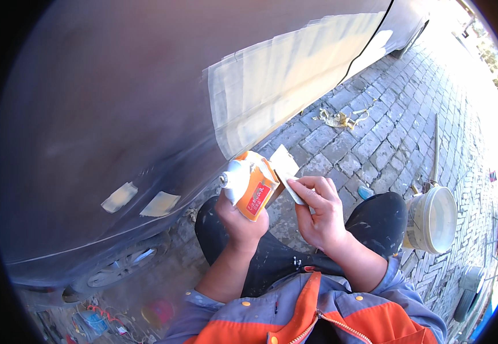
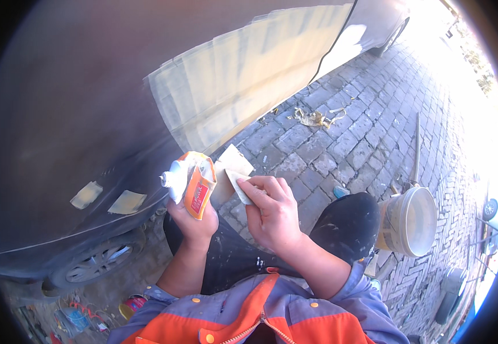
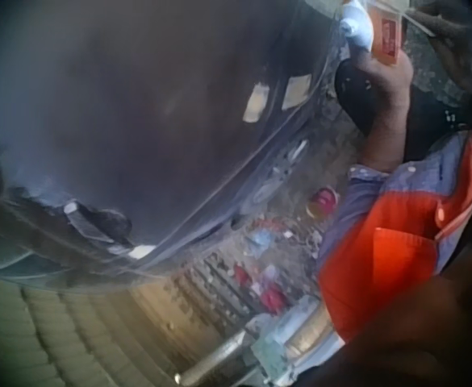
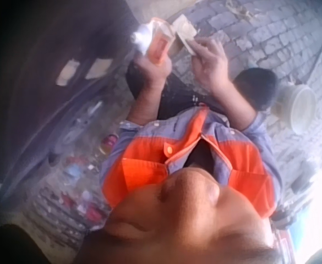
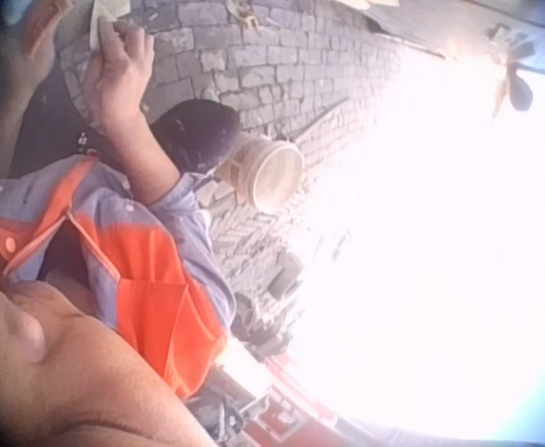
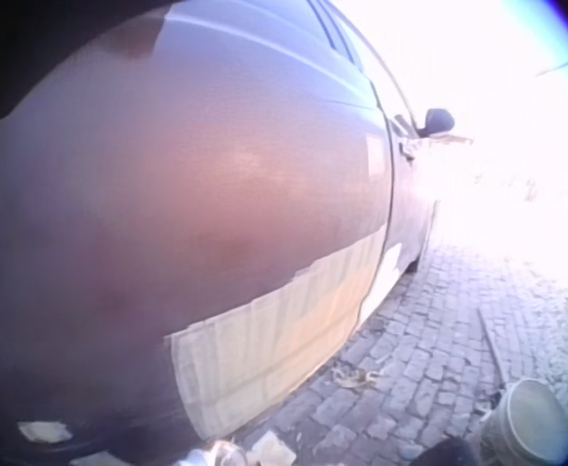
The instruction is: The person applies body filler to a car's side panel using a putty knife. They spread the filler over several areas, including around the door handle, and smooth the surface.
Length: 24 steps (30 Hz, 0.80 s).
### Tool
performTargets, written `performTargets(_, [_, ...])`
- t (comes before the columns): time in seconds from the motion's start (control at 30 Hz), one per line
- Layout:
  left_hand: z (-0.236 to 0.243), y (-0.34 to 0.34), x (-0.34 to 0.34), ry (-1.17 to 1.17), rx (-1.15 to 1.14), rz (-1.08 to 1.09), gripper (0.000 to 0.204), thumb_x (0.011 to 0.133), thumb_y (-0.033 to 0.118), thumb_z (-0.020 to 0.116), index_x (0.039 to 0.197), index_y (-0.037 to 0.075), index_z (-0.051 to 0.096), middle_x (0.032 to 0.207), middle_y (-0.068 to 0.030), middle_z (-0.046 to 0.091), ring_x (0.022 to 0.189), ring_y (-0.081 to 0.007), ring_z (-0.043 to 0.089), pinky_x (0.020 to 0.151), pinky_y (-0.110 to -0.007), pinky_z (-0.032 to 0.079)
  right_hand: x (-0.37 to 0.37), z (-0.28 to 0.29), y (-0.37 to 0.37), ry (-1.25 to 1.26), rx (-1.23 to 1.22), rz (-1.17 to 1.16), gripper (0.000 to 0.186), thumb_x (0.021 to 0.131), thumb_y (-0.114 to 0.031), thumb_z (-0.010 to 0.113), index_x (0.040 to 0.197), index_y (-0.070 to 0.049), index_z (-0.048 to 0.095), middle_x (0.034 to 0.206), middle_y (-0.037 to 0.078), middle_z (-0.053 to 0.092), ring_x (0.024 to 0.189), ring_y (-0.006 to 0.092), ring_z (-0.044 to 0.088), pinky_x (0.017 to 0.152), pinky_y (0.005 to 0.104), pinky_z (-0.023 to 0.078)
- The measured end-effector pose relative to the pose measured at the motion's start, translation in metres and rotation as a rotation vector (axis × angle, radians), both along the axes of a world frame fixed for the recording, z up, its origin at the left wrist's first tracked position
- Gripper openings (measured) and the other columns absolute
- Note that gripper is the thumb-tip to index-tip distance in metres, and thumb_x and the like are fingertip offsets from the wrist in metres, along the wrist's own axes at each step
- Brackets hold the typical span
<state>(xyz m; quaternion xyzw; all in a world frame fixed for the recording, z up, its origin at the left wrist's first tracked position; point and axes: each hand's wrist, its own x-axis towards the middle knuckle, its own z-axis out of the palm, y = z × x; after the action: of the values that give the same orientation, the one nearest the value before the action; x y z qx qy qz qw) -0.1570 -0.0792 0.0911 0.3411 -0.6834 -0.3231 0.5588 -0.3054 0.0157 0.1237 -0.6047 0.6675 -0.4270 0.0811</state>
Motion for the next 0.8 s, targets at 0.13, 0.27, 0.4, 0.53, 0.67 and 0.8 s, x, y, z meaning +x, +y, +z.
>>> performTargets(0.13, [-0.006, -0.012, 0.011, -0.081, -0.018, 0.075, 0.029, 0.092, -0.002, 0.061, 0.12, -0.006, 0.065, 0.11, -0.0157, 0.074, 0.103, -0.0273, 0.072, 0.092, -0.037, 0.054, -0.016, 0.001, 0.0, -0.574, 0.132, 0.045, 0.027, 0.095, 0.002, 0.06, 0.12, -0.001, 0.072, 0.106, 0.011, 0.072, 0.099, 0.0223, 0.068, 0.088, 0.0344, 0.054])
performTargets(0.27, [-0.037, -0.026, 0.014, 0.039, 0.111, 0.127, 0.027, 0.094, -0.002, 0.064, 0.12, -0.007, 0.068, 0.114, -0.0138, 0.074, 0.108, -0.0231, 0.07, 0.096, -0.036, 0.052, -0.051, -0.008, -0.024, -1.645, -0.074, -0.21, 0.027, 0.094, -0.004, 0.059, 0.119, -0.001, 0.067, 0.107, 0.009, 0.071, 0.1, 0.0223, 0.068, 0.092, 0.0399, 0.053])
performTargets(0.4, [-0.046, -0.025, 0.014, -0.149, 0.222, 0.104, 0.024, 0.097, 0.005, 0.065, 0.116, -0.009, 0.07, 0.113, -0.0118, 0.073, 0.105, -0.0204, 0.069, 0.091, -0.035, 0.051, -0.101, -0.093, -0.08, -1.982, -0.28, -0.625, 0.027, 0.094, -0.013, 0.061, 0.118, 0.0, 0.065, 0.112, 0.013, 0.068, 0.104, 0.0277, 0.065, 0.098, 0.0454, 0.051])
performTargets(0.53, [-0.054, -0.018, -0.002, -0.332, 0.443, 0.072, 0.029, 0.097, 0.008, 0.063, 0.121, -0.008, 0.067, 0.118, -0.0106, 0.069, 0.109, -0.0196, 0.063, 0.095, -0.034, 0.048, -0.134, -0.174, -0.114, -2.079, -0.363, -0.851, 0.033, 0.095, -0.016, 0.061, 0.121, 0.004, 0.062, 0.117, 0.017, 0.066, 0.108, 0.0324, 0.063, 0.102, 0.0461, 0.049])
performTargets(0.67, [-0.061, -0.006, -0.032, -0.419, 0.515, 0.227, 0.025, 0.093, 0.006, 0.062, 0.115, -0.004, 0.068, 0.111, -0.0092, 0.069, 0.103, -0.02, 0.063, 0.091, -0.034, 0.048, -0.155, -0.239, -0.146, -2.12, -0.318, -0.812, 0.03, 0.098, -0.013, 0.059, 0.126, -0.002, 0.063, 0.124, 0.014, 0.067, 0.111, 0.03, 0.064, 0.101, 0.0455, 0.05])
performTargets(0.8, [-0.06, 0.011, -0.062, -0.424, 0.576, 0.38, 0.032, 0.093, 0.007, 0.062, 0.124, -0.002, 0.065, 0.115, -0.0064, 0.067, 0.105, -0.018, 0.062, 0.096, -0.031, 0.046, -0.173, -0.243, -0.179, -2.294, -0.248, -0.653, 0.029, 0.099, -0.011, 0.056, 0.125, -0.004, 0.064, 0.121, 0.011, 0.07, 0.11, 0.0268, 0.065, 0.098, 0.0431, 0.051])
